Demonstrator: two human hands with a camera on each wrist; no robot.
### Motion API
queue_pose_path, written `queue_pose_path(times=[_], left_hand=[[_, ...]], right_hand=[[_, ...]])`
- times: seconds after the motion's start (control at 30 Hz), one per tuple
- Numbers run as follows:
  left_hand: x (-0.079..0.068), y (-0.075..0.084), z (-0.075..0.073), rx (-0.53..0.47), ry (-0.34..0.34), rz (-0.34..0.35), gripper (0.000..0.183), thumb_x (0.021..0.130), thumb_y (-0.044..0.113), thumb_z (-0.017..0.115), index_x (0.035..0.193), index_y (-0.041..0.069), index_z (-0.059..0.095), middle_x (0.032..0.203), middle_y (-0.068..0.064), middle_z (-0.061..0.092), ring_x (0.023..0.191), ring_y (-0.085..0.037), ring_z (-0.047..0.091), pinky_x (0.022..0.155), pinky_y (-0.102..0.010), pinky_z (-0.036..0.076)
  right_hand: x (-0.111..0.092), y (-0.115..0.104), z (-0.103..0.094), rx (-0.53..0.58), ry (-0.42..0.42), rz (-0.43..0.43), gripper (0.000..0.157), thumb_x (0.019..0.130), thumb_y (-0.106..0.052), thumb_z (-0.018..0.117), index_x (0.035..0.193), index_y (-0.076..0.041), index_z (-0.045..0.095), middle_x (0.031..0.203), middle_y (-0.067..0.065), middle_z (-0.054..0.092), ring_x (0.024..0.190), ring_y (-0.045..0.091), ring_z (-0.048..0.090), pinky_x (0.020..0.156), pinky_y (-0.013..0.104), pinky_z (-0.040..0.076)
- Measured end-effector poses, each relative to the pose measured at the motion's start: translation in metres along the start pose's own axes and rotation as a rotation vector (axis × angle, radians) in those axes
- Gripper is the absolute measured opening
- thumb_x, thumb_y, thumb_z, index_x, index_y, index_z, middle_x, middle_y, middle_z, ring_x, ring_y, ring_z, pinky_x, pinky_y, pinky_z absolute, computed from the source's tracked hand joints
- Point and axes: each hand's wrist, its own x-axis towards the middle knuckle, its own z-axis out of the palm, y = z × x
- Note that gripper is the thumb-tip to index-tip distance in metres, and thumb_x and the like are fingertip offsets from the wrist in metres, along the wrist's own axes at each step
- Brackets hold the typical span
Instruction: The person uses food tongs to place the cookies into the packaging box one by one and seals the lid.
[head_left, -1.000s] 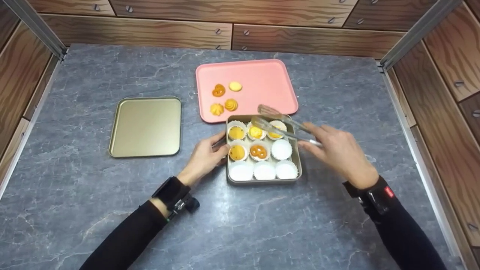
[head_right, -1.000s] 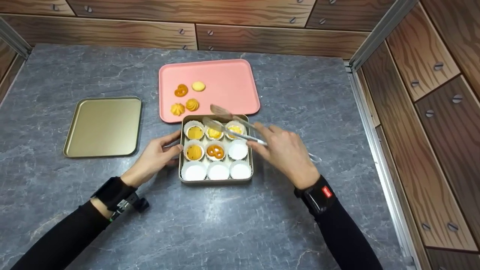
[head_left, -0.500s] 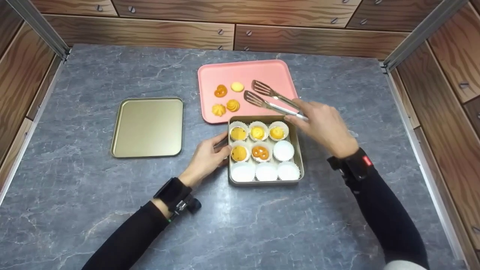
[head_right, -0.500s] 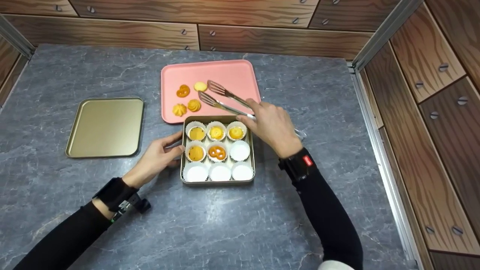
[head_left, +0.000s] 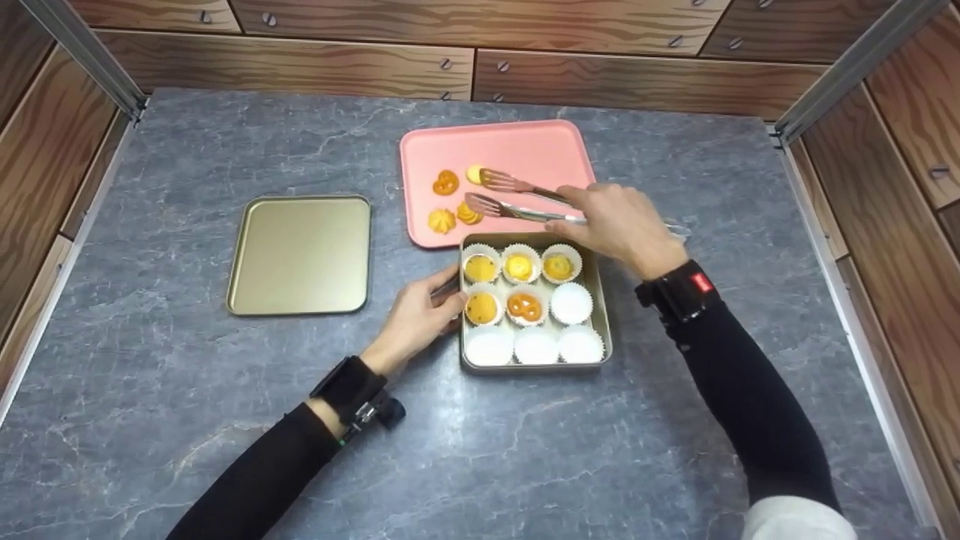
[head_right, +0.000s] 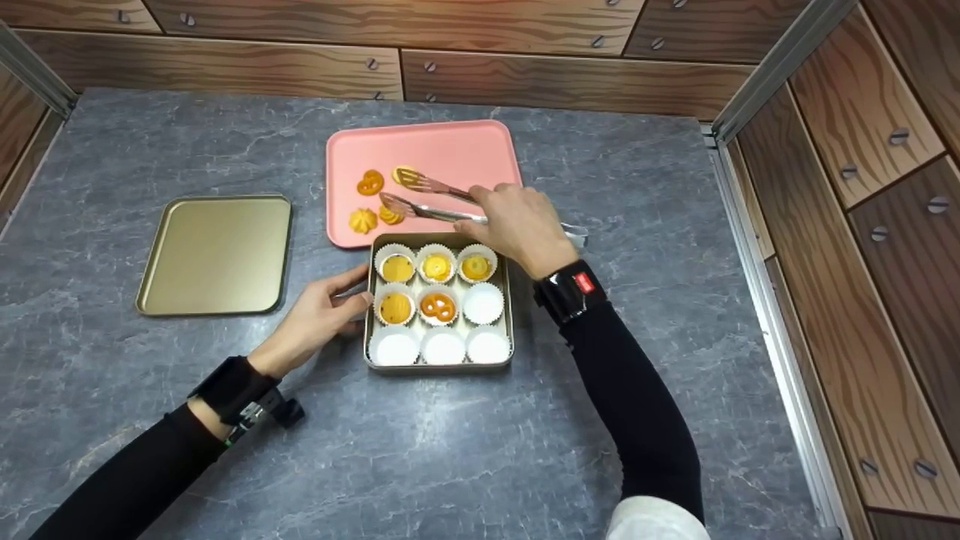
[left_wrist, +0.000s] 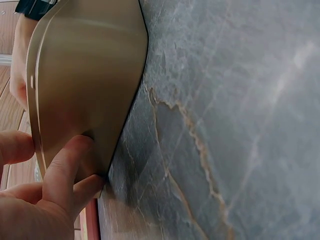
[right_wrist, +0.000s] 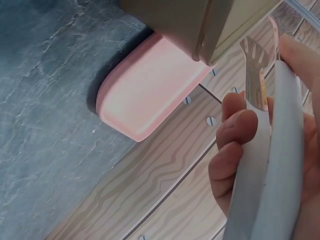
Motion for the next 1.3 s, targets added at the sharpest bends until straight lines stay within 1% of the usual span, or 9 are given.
queue_pose_path(times=[0.13,0.23,0.4,0.53,0.63,0.87,1.07,1.17,1.3], left_hand=[[0.000,-0.001,0.001,0.004,-0.006,0.016,0.064,0.101,0.011,0.065,0.158,0.004,0.038,0.159,-0.017,0.043,0.116,-0.021,0.068,0.086,-0.038,0.063],[0.000,-0.001,0.001,0.018,-0.006,0.029,0.064,0.101,0.011,0.064,0.158,0.003,0.037,0.158,-0.018,0.046,0.112,-0.022,0.070,0.081,-0.039,0.063],[0.000,-0.002,0.001,0.008,-0.012,0.031,0.063,0.101,0.010,0.064,0.158,0.003,0.037,0.157,-0.018,0.046,0.116,-0.025,0.069,0.084,-0.036,0.063],[0.001,-0.002,0.001,0.010,-0.010,0.035,0.063,0.101,0.010,0.064,0.158,0.004,0.038,0.157,-0.018,0.047,0.111,-0.025,0.070,0.082,-0.036,0.063],[0.000,-0.002,0.001,0.034,-0.007,0.037,0.062,0.101,0.011,0.064,0.158,0.005,0.038,0.156,-0.017,0.048,0.100,-0.024,0.072,0.075,-0.037,0.063],[0.001,-0.001,0.000,0.009,-0.013,0.016,0.064,0.101,0.011,0.064,0.159,0.004,0.036,0.158,-0.016,0.046,0.105,-0.022,0.071,0.078,-0.037,0.063],[0.001,-0.001,-0.001,0.006,-0.004,0.003,0.064,0.101,0.011,0.064,0.158,0.005,0.037,0.158,-0.016,0.046,0.106,-0.023,0.071,0.081,-0.040,0.063],[0.001,0.000,0.000,0.007,-0.001,-0.007,0.064,0.101,0.012,0.064,0.159,0.006,0.037,0.158,-0.016,0.046,0.107,-0.021,0.071,0.082,-0.040,0.063],[0.000,-0.001,0.000,0.005,0.005,0.002,0.063,0.101,0.011,0.064,0.158,0.005,0.038,0.156,-0.017,0.048,0.109,-0.022,0.071,0.083,-0.039,0.063]], right_hand=[[0.009,-0.002,-0.001,-0.013,-0.053,0.004,0.061,0.096,-0.054,0.068,0.140,-0.013,0.063,0.095,0.014,0.073,0.085,0.036,0.070,0.072,0.055,0.058],[0.016,-0.004,-0.002,-0.008,-0.078,0.002,0.055,0.096,-0.054,0.068,0.135,-0.014,0.066,0.092,0.010,0.072,0.083,0.033,0.068,0.073,0.055,0.056],[0.023,-0.008,-0.001,-0.002,-0.104,-0.006,0.050,0.094,-0.054,0.069,0.128,-0.016,0.069,0.097,0.009,0.073,0.087,0.034,0.068,0.076,0.055,0.056],[0.024,-0.009,0.003,0.002,-0.114,-0.009,0.049,0.094,-0.053,0.070,0.126,-0.016,0.070,0.098,0.008,0.073,0.087,0.033,0.068,0.077,0.056,0.056],[0.024,-0.007,0.004,-0.001,-0.110,-0.007,0.047,0.095,-0.052,0.070,0.125,-0.017,0.071,0.098,0.008,0.073,0.087,0.032,0.068,0.078,0.056,0.056],[0.020,0.000,0.006,0.001,-0.086,0.007,0.038,0.097,-0.049,0.069,0.115,-0.017,0.070,0.085,0.007,0.066,0.077,0.030,0.061,0.067,0.049,0.051],[0.014,0.007,0.009,0.007,-0.063,0.014,0.042,0.098,-0.048,0.069,0.123,-0.015,0.070,0.085,0.008,0.066,0.075,0.030,0.061,0.064,0.048,0.050],[0.011,0.010,0.010,0.012,-0.054,0.021,0.041,0.098,-0.048,0.069,0.123,-0.016,0.070,0.084,0.008,0.066,0.074,0.030,0.061,0.062,0.047,0.050],[0.007,0.014,0.010,0.001,-0.049,0.037,0.042,0.098,-0.048,0.068,0.124,-0.016,0.070,0.086,0.010,0.068,0.075,0.032,0.063,0.062,0.049,0.051]])
